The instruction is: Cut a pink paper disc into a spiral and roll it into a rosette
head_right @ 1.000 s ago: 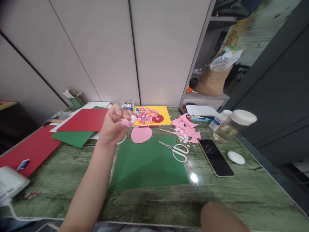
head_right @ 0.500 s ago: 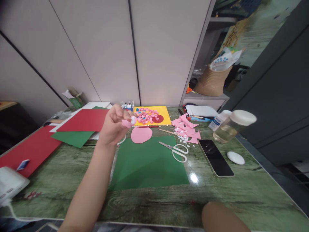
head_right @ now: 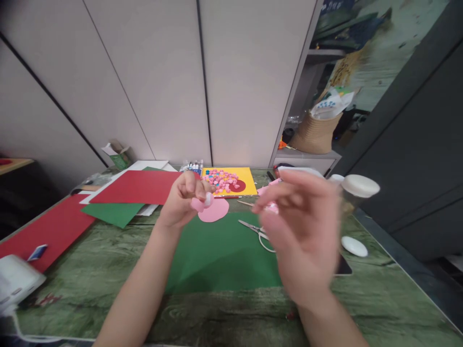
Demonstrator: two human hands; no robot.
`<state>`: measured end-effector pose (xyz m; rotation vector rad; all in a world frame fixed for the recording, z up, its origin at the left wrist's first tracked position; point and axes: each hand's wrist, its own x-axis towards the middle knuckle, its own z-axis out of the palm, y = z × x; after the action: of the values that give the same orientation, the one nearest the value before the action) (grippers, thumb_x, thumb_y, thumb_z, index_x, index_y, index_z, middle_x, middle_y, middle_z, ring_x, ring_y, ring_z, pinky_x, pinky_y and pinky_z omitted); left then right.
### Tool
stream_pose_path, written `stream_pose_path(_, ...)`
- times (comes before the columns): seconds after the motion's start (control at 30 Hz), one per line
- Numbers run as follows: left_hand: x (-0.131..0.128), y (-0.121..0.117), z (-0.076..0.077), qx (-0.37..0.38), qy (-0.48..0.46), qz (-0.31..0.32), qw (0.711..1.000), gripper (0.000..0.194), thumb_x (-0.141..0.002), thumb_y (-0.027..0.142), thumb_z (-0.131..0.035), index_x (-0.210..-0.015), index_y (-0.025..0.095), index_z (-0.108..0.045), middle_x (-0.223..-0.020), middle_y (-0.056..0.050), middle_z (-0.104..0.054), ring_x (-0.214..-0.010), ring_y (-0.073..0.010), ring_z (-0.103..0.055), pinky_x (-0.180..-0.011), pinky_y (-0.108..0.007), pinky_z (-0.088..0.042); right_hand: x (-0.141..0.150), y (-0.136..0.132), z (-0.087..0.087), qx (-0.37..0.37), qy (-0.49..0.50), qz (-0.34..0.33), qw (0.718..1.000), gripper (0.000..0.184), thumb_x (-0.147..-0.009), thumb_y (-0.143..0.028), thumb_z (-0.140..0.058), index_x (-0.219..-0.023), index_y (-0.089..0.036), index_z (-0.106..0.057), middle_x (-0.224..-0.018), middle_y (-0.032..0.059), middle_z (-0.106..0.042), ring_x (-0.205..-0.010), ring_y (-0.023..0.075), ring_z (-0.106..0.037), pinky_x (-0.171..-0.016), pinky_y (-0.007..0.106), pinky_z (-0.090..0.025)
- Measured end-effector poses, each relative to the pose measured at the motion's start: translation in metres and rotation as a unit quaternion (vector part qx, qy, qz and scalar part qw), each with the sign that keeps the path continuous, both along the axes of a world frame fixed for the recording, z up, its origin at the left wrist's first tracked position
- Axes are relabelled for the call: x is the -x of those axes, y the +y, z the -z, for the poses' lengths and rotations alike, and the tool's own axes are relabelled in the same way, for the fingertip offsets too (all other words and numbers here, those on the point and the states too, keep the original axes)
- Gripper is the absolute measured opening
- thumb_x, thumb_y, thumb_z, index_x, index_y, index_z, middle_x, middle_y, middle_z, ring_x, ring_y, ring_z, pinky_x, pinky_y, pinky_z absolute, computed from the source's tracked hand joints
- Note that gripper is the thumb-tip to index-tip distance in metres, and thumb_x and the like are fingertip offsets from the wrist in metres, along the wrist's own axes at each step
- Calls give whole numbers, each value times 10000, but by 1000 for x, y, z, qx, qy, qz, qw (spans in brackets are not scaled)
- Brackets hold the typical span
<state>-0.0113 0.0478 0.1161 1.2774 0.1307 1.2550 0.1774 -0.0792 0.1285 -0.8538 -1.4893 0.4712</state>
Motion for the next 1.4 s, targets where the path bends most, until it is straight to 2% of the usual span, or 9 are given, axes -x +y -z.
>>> stream_pose_path(0.1, -2, 0, 2, -10, -11, 24, 1000, 380, -562, 194, -851, -665, 190, -486, -607, 61, -664, -670, -112, -665, -718, -275, -551, 20, 36, -15, 65, -19, -85, 994, 393, -883, -249, -588, -1242, -348, -464, -923, 9, -601, -889, 184, -591, -818, 358, -497)
stream_pose_path(0.17, -2, 0, 4, -12, -11, 39, 999, 365, -573, 167, -843, -676, 189, -494, -625, 54, -672, -693, -118, -670, -683, -262, -553, 27, 44, -16, 102, -45, -132, 985, 386, -875, -249, -596, -1230, -330, -468, -917, 6, -608, -882, 175, -600, -807, 347, -498)
stream_pose_path(0.23, -2, 0, 5, -7, -4, 47, 999, 368, -574, 170, -843, -680, 188, -491, -636, 46, -676, -707, -127, -672, -674, -267, -558, 30, 44, -13, 115, -37, -145, 982, 363, -879, -238, -585, -1215, -314, -470, -903, 4, -617, -859, 166, -607, -795, 341, -501)
stream_pose_path(0.43, -3, 0, 7, -13, -12, 59, 998, 374, -571, 165, -843, -664, 186, -481, -625, 47, -665, -695, -117, -661, -694, -269, -558, 30, 44, -8, 118, -2, -148, 982, 341, -875, -205, -583, -1186, -301, -482, -868, -6, -614, -804, 151, -595, -764, 325, -496)
stream_pose_path(0.67, -6, 0, 6, 10, 6, 58, 998, 416, -544, 204, -859, -653, 191, -458, -593, 47, -650, -697, -145, -669, -671, -298, -560, 31, 45, -8, 101, -1, -137, 985, 331, -877, -194, -579, -1171, -321, -497, -852, -13, -601, -797, 144, -583, -745, 306, -489)
stream_pose_path(0.9, -8, 1, 6, 30, -18, 90, 995, 406, -544, 161, -852, -651, 181, -460, -601, 53, -668, -649, -112, -664, -644, -239, -546, 31, 46, -9, 81, -15, -124, 989, 258, -861, -177, -601, -1083, -304, -567, -846, -9, -587, -798, 140, -571, -739, 294, -494)
stream_pose_path(1.23, -13, 1, 12, 82, -10, 97, 992, 474, -512, 168, -859, -645, 183, -404, -583, 66, -651, -569, -103, -643, -534, -201, -499, 31, 49, -11, 66, -16, -123, 990, 249, -847, -145, -608, -1048, -291, -592, -833, -14, -587, -767, 131, -579, -722, 284, -519)
stream_pose_path(1.4, -15, 1, 14, 82, -17, 104, 991, 442, -547, 176, -846, -662, 184, -419, -582, 78, -652, -553, -80, -634, -564, -193, -493, 30, 51, -10, 67, 1, -134, 989, 262, -829, -125, -628, -1033, -286, -593, -824, -22, -601, -757, 121, -581, -714, 268, -519)
